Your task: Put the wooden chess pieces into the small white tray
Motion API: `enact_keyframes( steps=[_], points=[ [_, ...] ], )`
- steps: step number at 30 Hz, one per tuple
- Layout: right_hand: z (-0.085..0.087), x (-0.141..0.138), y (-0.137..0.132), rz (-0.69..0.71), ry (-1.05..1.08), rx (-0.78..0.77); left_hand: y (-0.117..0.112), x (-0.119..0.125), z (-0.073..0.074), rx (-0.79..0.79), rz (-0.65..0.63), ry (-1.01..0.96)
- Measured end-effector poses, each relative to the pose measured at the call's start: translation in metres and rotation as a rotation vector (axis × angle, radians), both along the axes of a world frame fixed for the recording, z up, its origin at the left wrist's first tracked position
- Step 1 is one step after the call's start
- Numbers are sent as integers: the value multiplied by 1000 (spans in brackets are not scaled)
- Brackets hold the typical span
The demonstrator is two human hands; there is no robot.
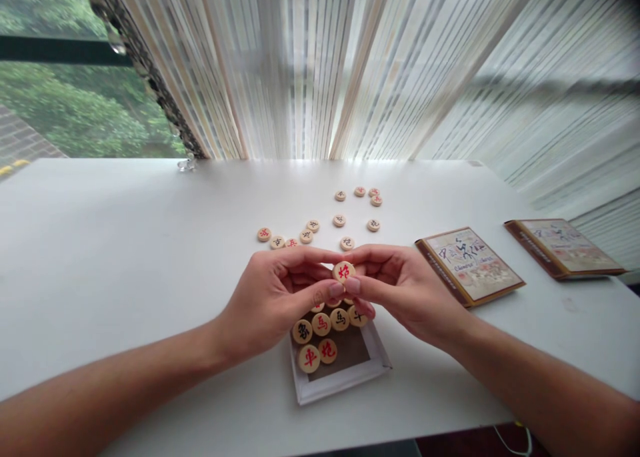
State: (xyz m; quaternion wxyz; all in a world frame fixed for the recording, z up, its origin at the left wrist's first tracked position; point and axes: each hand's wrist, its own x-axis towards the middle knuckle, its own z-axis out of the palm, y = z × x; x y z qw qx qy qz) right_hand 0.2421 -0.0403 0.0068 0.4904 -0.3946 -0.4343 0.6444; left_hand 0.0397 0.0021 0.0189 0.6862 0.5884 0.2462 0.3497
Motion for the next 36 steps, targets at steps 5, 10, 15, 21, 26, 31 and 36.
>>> enact_keyframes(
  steps=[5,10,15,21,26,31,36],
  points=[
    [7,-3,0,-20,10,-38,-3,-1,-4,83,20,39],
    [8,-4,-1,-21,-69,-63,-5,-2,-4,218,17,80],
    [10,-4,-2,-12,-101,-40,-4,-2,-2,265,-12,75],
    [11,-5,-2,10,-57,-16,-4,-2,-1,125,-5,40],
    [7,-5,-2,8,-22,-5,-3,-2,-4,55,-5,-4],
    [5,-3,-2,21,15,8,-1,-3,-3,31,2,-17],
    [7,-3,-2,4,33,7,-2,-2,2,33,-8,-15]
  ],
)
